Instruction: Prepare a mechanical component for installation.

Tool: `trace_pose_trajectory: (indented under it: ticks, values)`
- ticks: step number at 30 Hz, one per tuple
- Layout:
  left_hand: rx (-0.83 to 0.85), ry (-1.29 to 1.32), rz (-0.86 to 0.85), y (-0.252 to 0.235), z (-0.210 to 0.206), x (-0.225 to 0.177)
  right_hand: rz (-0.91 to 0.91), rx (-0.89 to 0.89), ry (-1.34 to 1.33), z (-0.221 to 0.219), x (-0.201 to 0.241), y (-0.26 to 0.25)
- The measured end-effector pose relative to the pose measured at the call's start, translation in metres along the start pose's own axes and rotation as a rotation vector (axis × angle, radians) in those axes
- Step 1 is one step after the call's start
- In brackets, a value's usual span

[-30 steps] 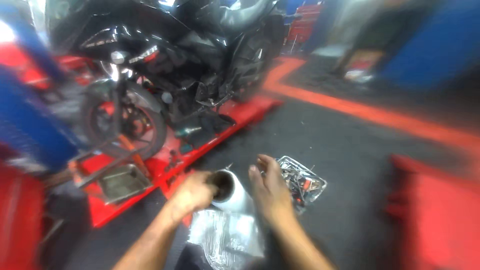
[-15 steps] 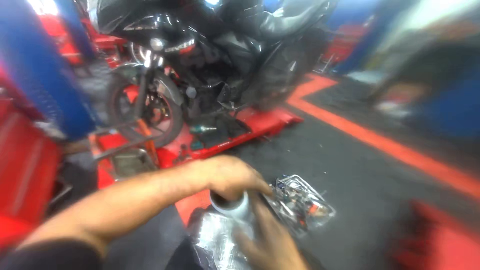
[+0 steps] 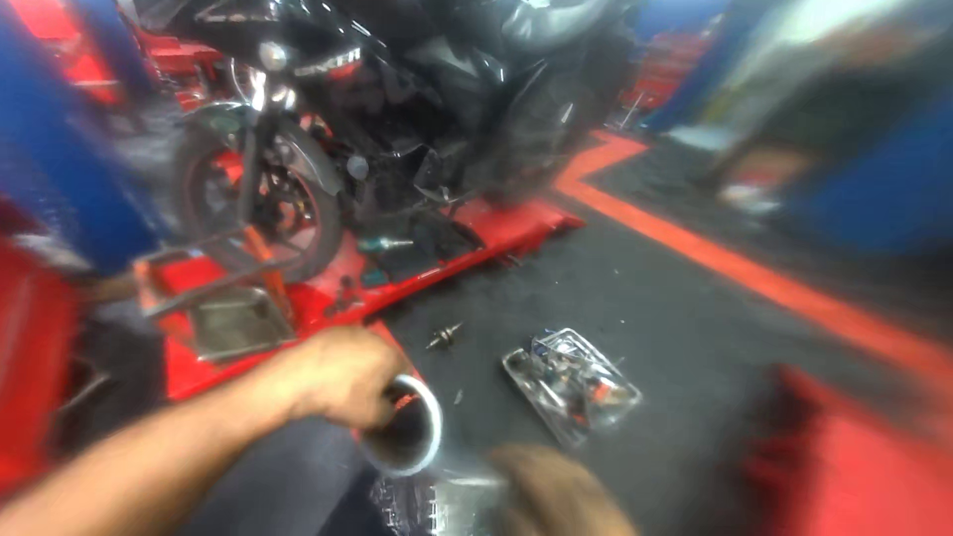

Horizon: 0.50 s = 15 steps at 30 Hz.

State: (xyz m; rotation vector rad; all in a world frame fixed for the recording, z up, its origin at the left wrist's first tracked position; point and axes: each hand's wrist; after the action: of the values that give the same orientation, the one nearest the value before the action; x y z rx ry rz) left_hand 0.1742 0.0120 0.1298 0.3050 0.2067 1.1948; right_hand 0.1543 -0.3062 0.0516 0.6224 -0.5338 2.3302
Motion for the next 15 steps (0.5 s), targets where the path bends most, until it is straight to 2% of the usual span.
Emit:
trace_pose_trajectory:
  ticks: [2, 4, 7, 9, 12, 15]
  values:
    - [-0.132, -0.06, -0.089, 0.016, -0.016, 0.008, 0.04, -0.081, 0.036, -0.014, 0.006, -0.002]
    - [-0.277, 0.015, -0.334, 0.018, -0.031, 0.02, 0.063, -0.175, 0.027, -0.023, 0.002, -0.004]
    - [-0.412, 0.514, -0.823, -0.001, -0.076, 0.021, 0.098, -0.227, -0.04, -0.025, -0.028, 0.001]
    - [-0.449, 0.594, -0.969, -0.009, -0.095, 0.006, 0.175, -0.248, -0.047, -0.027, -0.051, 0.009]
    - [-0.43, 0.264, -1.007, -0.008, -0.108, -0.025, 0.248, -0.217, -0.018, -0.026, -0.065, 0.024]
    - [-0.505, 0.032, -0.865, 0.006, -0.128, -0.055, 0.201, -0.16, 0.083, -0.017, -0.057, 0.04]
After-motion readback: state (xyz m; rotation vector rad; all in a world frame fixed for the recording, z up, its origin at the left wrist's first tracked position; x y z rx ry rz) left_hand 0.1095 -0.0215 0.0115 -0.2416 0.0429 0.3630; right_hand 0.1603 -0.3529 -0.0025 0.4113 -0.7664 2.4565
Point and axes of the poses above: each hand's wrist, its own y-axis away from the middle knuckle, its own z-axis out of the back of the hand, x = y × z, and after that the axes turned 12 degrees about -y, right-handed
